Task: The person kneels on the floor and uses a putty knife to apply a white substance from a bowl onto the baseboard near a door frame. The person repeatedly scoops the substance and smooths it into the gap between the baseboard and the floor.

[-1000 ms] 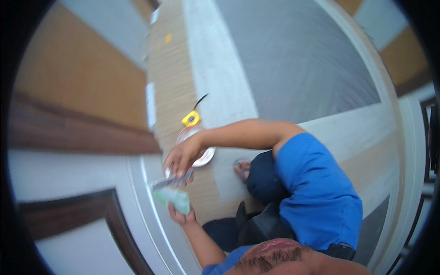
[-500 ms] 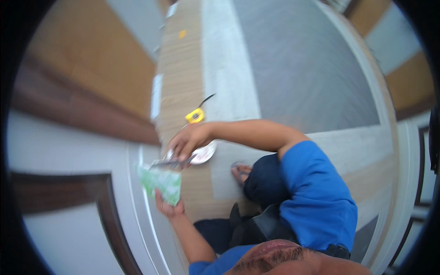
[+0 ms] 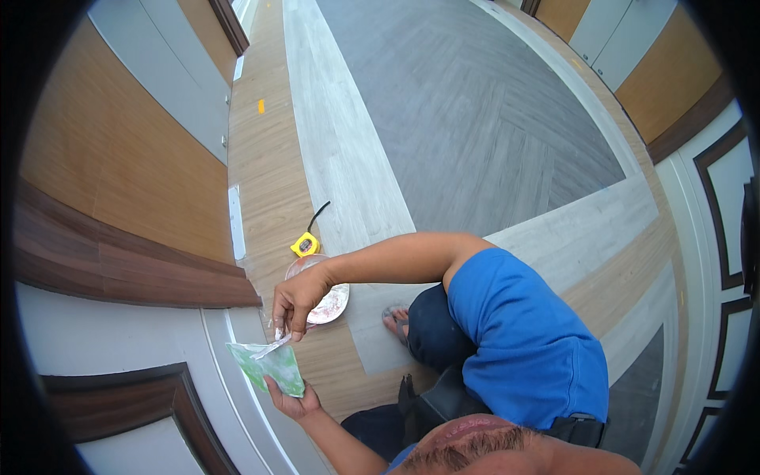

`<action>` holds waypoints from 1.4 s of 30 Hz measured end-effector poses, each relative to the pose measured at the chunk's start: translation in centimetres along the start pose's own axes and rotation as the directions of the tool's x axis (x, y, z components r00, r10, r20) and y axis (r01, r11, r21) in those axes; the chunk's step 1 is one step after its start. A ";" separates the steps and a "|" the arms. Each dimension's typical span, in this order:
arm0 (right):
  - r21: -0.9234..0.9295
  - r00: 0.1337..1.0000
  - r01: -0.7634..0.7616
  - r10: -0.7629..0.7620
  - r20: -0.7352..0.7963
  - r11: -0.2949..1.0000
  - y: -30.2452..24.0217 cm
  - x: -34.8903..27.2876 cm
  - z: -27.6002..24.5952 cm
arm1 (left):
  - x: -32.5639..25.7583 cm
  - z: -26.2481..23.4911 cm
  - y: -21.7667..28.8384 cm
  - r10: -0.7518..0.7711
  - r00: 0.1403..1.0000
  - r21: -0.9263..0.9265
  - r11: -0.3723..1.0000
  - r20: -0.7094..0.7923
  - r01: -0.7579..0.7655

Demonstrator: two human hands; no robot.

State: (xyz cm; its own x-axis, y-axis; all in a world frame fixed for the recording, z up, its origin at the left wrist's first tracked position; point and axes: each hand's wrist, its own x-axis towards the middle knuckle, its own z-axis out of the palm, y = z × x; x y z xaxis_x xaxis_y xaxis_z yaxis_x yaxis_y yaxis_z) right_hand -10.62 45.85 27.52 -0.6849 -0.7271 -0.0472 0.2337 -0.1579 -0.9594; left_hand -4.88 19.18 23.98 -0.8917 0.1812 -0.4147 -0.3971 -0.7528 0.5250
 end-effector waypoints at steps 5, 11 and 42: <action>-0.087 0.999 0.024 -0.026 -0.030 0.996 -0.3 -0.1 0.1 | 0.6 -1.2 0.3 -0.060 0.993 -0.017 0.998 0.101 0.062; -0.298 0.995 0.017 -0.045 -0.089 0.955 -0.7 -0.3 0.2 | 0.7 -1.8 0.1 -0.032 0.998 -0.010 0.999 0.062 0.032; -0.577 0.982 -0.160 0.070 -0.175 0.801 0.0 -0.4 0.0 | 1.0 -5.2 1.3 -0.049 0.996 0.056 0.997 0.073 0.045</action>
State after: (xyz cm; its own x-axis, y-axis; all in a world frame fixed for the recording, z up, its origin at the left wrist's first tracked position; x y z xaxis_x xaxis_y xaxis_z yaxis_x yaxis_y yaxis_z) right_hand -10.33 46.15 27.52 -0.7770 -0.6084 -0.1619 -0.1015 0.3748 -0.9215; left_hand -5.12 15.11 20.43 -0.8846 0.2639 -0.3844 -0.4484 -0.7075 0.5462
